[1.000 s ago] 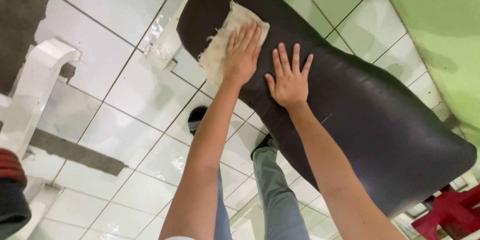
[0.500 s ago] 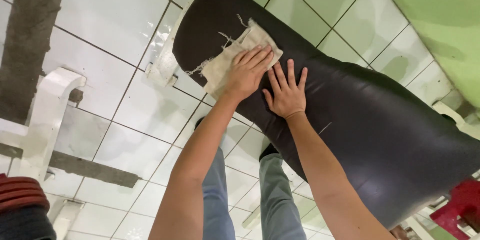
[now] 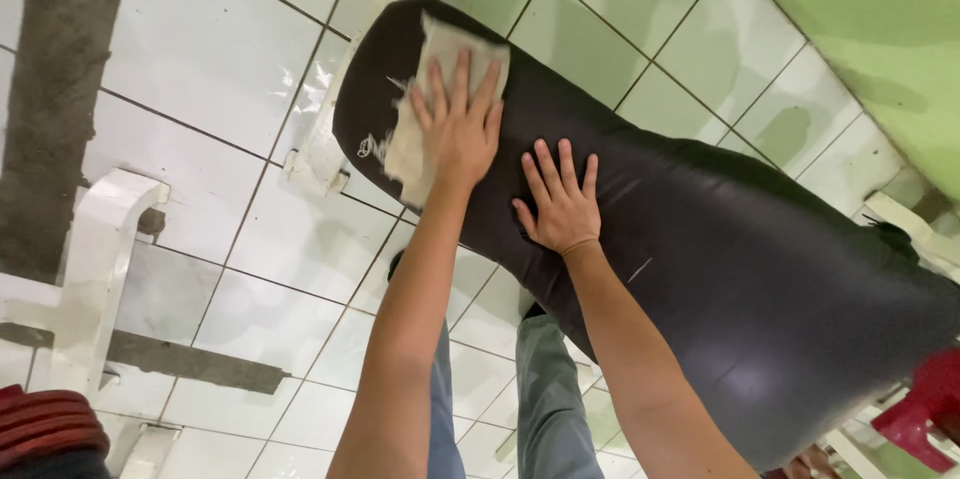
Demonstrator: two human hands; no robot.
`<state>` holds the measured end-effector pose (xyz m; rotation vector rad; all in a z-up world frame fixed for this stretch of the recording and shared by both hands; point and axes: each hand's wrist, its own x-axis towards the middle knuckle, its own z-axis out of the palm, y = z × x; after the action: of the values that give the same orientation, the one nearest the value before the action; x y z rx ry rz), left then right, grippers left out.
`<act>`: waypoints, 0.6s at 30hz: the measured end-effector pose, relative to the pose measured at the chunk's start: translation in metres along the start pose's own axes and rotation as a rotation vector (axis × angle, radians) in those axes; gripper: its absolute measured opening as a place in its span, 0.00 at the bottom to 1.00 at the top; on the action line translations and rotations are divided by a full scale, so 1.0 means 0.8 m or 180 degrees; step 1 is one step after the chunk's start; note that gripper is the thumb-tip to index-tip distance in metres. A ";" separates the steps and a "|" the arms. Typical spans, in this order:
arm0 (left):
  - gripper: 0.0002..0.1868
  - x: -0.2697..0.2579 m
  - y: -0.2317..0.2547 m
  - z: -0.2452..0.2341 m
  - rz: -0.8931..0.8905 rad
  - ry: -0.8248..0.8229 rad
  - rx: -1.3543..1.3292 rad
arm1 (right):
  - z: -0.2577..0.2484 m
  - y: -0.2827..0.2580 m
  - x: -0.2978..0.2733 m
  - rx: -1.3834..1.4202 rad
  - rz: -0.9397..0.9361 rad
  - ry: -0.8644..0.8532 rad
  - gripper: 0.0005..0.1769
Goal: The person cleans a gym bench and its frame by wiping it with a cloth held in one or both hands, shifting the cloth as needed to continue cleaning.
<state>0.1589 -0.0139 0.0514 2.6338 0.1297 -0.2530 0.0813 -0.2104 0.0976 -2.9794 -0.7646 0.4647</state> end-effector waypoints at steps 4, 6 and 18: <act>0.28 -0.054 -0.037 0.001 0.0080 0.0169 0.0004 | 0.002 0.002 0.001 0.0050 -0.0013 0.0060 0.40; 0.28 -0.056 -0.052 0.000 -0.0076 -0.0303 0.0174 | 0.003 -0.001 -0.003 -0.0038 0.0008 -0.0015 0.40; 0.29 0.042 -0.095 0.000 -0.0826 -0.0109 0.0183 | 0.012 0.004 -0.004 -0.0036 0.0020 -0.0042 0.41</act>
<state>0.1814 0.0546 0.0094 2.6652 0.4604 -0.3939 0.0774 -0.2151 0.0888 -2.9932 -0.7616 0.4826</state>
